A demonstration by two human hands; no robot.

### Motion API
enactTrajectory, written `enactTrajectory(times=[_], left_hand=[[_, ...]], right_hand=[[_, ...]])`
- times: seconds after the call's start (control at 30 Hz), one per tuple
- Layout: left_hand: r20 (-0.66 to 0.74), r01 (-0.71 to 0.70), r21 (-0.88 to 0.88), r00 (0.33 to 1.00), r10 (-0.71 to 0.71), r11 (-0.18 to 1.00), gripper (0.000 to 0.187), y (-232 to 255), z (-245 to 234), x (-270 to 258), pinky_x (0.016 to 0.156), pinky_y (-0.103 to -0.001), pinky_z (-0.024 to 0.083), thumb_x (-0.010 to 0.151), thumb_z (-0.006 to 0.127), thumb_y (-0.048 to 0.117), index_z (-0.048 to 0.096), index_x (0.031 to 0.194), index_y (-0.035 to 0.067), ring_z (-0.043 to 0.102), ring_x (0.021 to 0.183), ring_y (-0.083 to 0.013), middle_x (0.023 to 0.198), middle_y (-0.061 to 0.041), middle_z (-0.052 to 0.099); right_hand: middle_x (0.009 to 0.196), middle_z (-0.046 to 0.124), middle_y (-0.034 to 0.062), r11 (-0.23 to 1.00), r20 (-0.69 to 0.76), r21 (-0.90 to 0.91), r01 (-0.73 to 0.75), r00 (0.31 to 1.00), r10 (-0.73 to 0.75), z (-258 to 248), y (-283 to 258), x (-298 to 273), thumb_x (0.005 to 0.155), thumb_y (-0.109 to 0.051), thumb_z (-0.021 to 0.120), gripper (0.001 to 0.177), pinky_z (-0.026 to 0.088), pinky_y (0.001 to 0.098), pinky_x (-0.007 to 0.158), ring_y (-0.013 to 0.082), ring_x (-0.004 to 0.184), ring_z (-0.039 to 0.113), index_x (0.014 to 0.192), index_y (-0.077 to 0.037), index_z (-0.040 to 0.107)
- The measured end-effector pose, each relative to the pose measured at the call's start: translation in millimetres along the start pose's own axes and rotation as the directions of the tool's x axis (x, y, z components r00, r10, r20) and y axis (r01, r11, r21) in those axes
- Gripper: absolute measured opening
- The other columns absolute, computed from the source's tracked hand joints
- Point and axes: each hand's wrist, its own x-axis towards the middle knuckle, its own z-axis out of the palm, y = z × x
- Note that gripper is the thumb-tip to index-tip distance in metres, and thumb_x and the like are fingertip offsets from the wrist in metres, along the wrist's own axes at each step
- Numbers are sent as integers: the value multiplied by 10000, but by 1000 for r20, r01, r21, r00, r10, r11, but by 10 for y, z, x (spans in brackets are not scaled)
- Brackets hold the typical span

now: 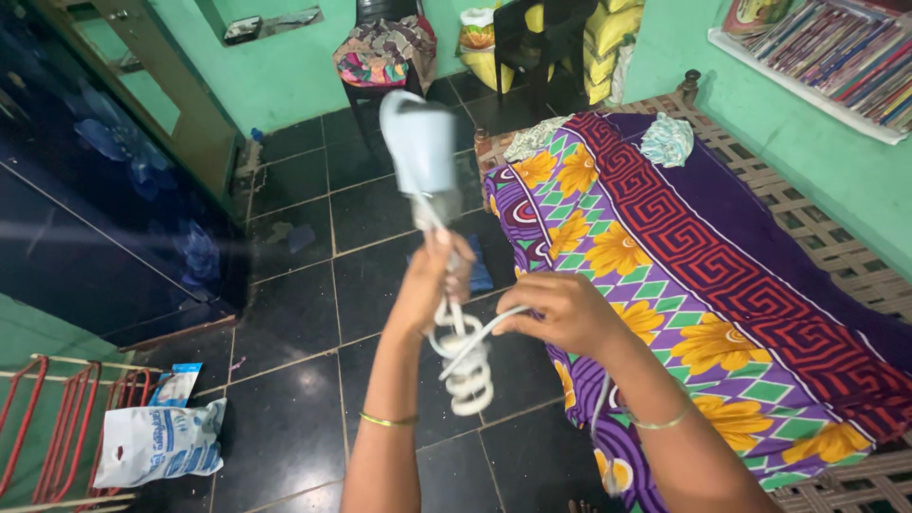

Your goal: The person picks up a rice cooker and places it on a shelf. Then, the person picks up an iron, wraps its cord neatly around the body, and places it in a wall niche. Finally, the person picks up a hair dryer, wraps its cord, and places it in the same niche.

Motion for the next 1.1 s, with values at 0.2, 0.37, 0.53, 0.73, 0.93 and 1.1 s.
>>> enactTrajectory(times=[0.2,0.37,0.53,0.73,0.93,1.1], left_hand=[[261,159,-184,959,-107,970,523,-248,260,-106,446,-214,298,1076,422,533,569,1006,36,326,502,-60,631,45,370],[272,265,-135,937,-221,955,486,-420,288,-136,455,-209,293,1097,436,523,538,971,65,318,519,-47,659,58,365],[294,257,101,915,-275,961,463,-328,267,-231,470,-206,311,1082,425,536,546,996,97,335,544,-46,680,66,368],[238,160,523,916,-323,837,575,-20,237,-418,510,-233,432,984,388,579,628,1312,172,486,600,-60,801,63,574],[368,105,736,767,-526,669,594,-58,102,-534,609,-278,529,1036,426,581,645,1227,62,593,588,-112,892,-4,787],[34,185,926,828,-560,329,445,-326,-58,-619,628,-374,557,977,540,457,603,1219,88,699,635,-217,792,-123,765]], right_hand=[[759,605,2,946,-23,280,-162,984,175,131,220,-96,720,-241,921,289,435,270,567,111,649,563,843,-87,709],[712,611,7,895,82,283,-346,938,337,52,354,-206,667,-258,952,398,440,286,559,110,628,551,824,-63,643],[679,624,-3,913,367,159,-375,881,298,-180,601,-172,690,-282,924,335,467,302,574,110,620,582,825,-67,705],[785,726,-7,874,414,215,-436,851,323,-342,1094,-175,771,-232,862,179,509,304,661,109,724,652,861,-91,798],[830,758,24,875,427,12,-484,794,433,-262,1544,-84,802,-95,767,130,534,304,729,118,788,706,930,-80,755],[822,768,24,903,457,102,-416,826,329,-233,1442,174,791,-117,717,158,552,317,741,125,792,706,939,-86,762]])
